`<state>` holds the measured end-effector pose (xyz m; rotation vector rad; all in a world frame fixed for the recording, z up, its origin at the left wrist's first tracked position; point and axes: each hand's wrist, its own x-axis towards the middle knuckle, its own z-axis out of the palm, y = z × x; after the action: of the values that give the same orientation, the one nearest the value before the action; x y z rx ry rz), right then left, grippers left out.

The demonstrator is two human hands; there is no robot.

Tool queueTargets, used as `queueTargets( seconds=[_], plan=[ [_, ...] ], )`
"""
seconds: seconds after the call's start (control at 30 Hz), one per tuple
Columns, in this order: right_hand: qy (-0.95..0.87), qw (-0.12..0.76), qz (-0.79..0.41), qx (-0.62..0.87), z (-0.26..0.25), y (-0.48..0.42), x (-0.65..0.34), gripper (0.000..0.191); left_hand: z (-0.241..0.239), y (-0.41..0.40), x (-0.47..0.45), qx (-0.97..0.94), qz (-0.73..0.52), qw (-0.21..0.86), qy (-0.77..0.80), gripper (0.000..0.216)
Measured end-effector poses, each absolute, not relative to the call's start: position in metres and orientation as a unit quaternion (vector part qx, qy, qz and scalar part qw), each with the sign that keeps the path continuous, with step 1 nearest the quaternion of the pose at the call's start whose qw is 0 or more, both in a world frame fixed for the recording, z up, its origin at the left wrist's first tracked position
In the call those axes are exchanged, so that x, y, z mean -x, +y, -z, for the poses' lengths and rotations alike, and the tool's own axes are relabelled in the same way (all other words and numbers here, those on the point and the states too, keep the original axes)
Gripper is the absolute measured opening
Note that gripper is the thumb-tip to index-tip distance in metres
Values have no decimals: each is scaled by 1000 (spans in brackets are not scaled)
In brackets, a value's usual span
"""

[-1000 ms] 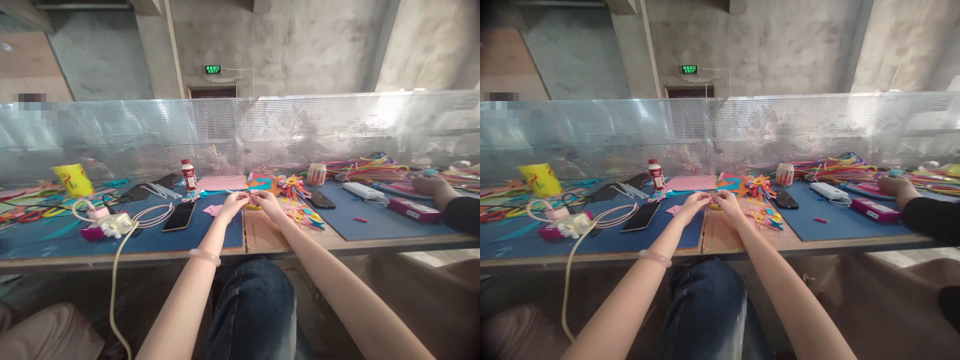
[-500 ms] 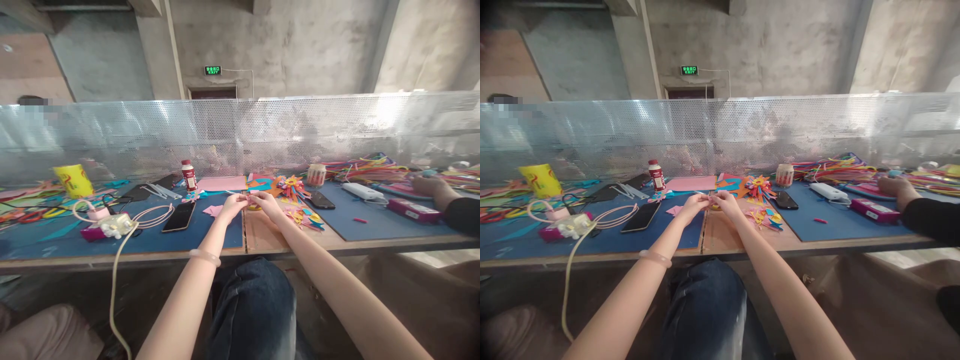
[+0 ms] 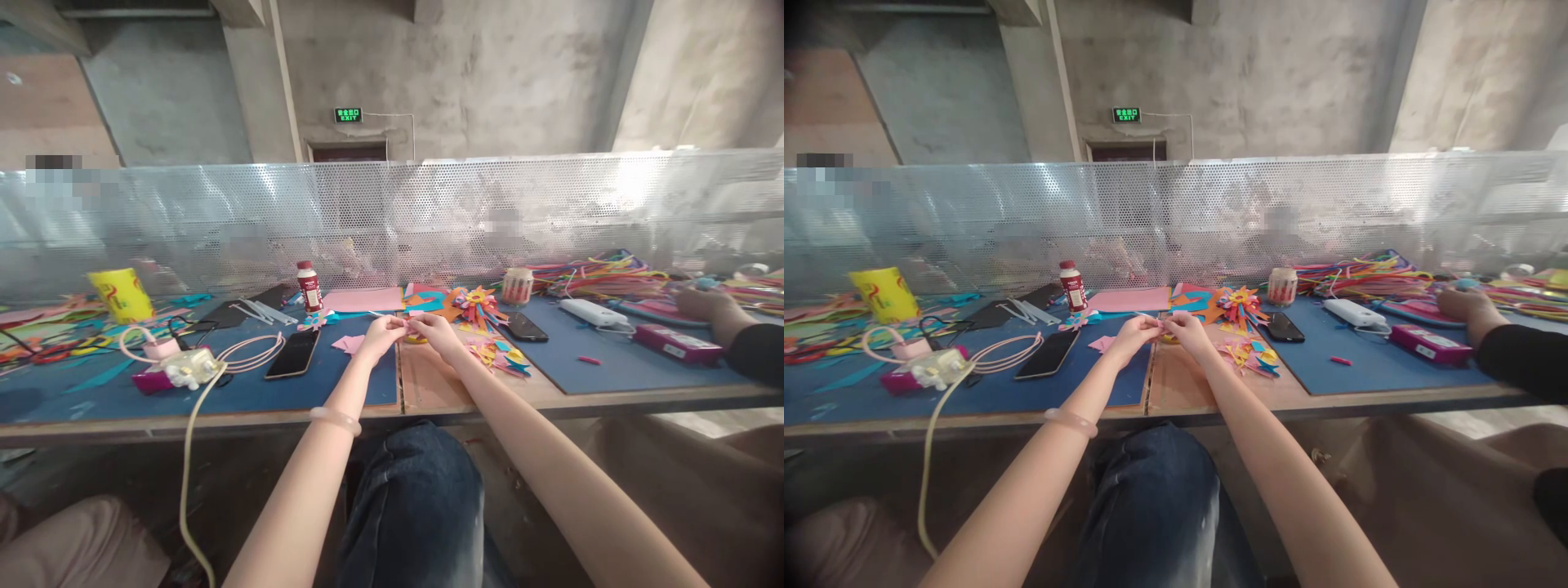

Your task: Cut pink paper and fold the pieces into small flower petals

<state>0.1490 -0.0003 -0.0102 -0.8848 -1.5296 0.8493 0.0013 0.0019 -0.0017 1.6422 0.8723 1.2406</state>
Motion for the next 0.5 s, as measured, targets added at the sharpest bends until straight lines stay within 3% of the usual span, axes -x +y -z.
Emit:
queueTargets(
  seconds=[0.5],
  plan=[
    [-652, 560, -345, 378, 10, -2, -149, 22, 3, 4, -1, -673, -495, 418, 357, 23]
  ],
)
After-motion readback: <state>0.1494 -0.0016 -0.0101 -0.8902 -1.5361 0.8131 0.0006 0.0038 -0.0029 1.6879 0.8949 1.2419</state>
